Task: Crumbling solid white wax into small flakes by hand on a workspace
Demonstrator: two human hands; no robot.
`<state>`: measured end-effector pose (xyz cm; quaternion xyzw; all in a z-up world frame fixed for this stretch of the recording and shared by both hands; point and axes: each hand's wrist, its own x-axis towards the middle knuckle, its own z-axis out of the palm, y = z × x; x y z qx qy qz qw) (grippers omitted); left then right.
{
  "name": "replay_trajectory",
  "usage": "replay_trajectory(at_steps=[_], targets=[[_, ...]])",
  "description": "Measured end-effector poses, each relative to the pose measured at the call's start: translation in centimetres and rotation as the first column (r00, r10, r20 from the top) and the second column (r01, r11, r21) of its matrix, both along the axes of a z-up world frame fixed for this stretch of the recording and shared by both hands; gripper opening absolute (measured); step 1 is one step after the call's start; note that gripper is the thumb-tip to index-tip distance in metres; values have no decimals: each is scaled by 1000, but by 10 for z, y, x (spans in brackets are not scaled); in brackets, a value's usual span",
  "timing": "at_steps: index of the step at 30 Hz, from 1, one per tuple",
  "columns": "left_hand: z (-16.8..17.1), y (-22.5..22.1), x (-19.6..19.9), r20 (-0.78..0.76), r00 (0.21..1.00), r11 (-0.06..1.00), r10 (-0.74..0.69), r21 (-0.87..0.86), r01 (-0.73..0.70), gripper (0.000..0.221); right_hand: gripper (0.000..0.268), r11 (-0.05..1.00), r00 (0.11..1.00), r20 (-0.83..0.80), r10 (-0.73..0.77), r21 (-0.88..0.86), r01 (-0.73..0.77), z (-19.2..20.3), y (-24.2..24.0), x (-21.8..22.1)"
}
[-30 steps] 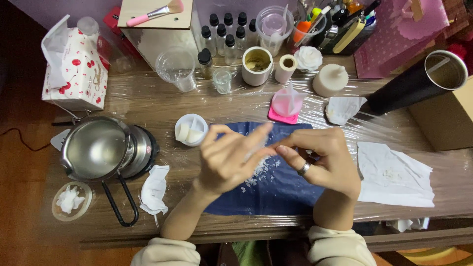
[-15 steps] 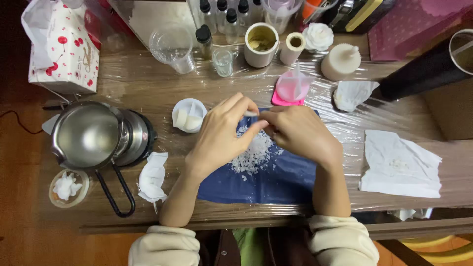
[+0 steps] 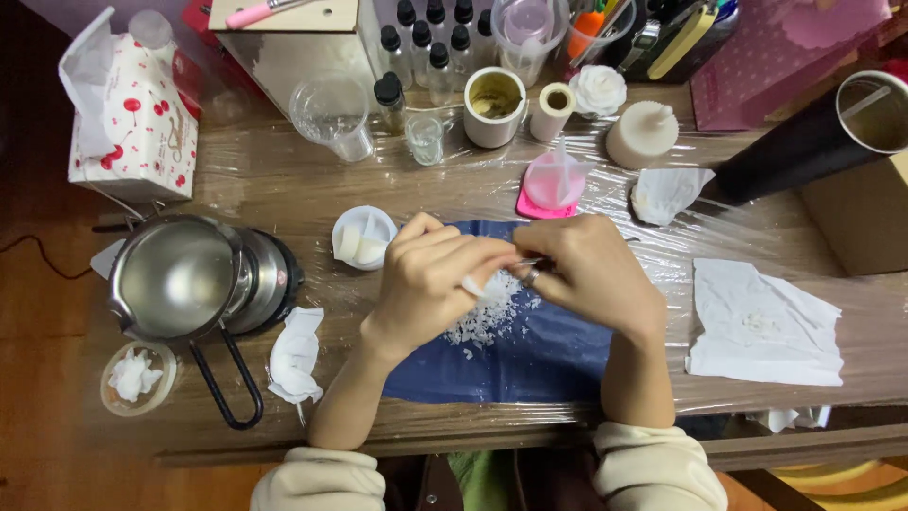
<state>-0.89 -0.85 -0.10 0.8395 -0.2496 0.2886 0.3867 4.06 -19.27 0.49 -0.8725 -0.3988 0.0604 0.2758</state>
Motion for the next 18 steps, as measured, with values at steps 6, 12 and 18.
replay_trajectory(at_steps=[6,12,18], targets=[[-11,2,2,33,987,969,-159,-185,162,38,25,940,992,-114,49,342,-7,22,0,-4],[7,-12,-12,47,935,900,-350,-259,350,46,27,862,993,-118,23,505,40,-3,-14,9],[13,2,-15,-3,957,928,-291,-245,282,41,10,811,995,-97,-9,581,64,20,-18,8]])
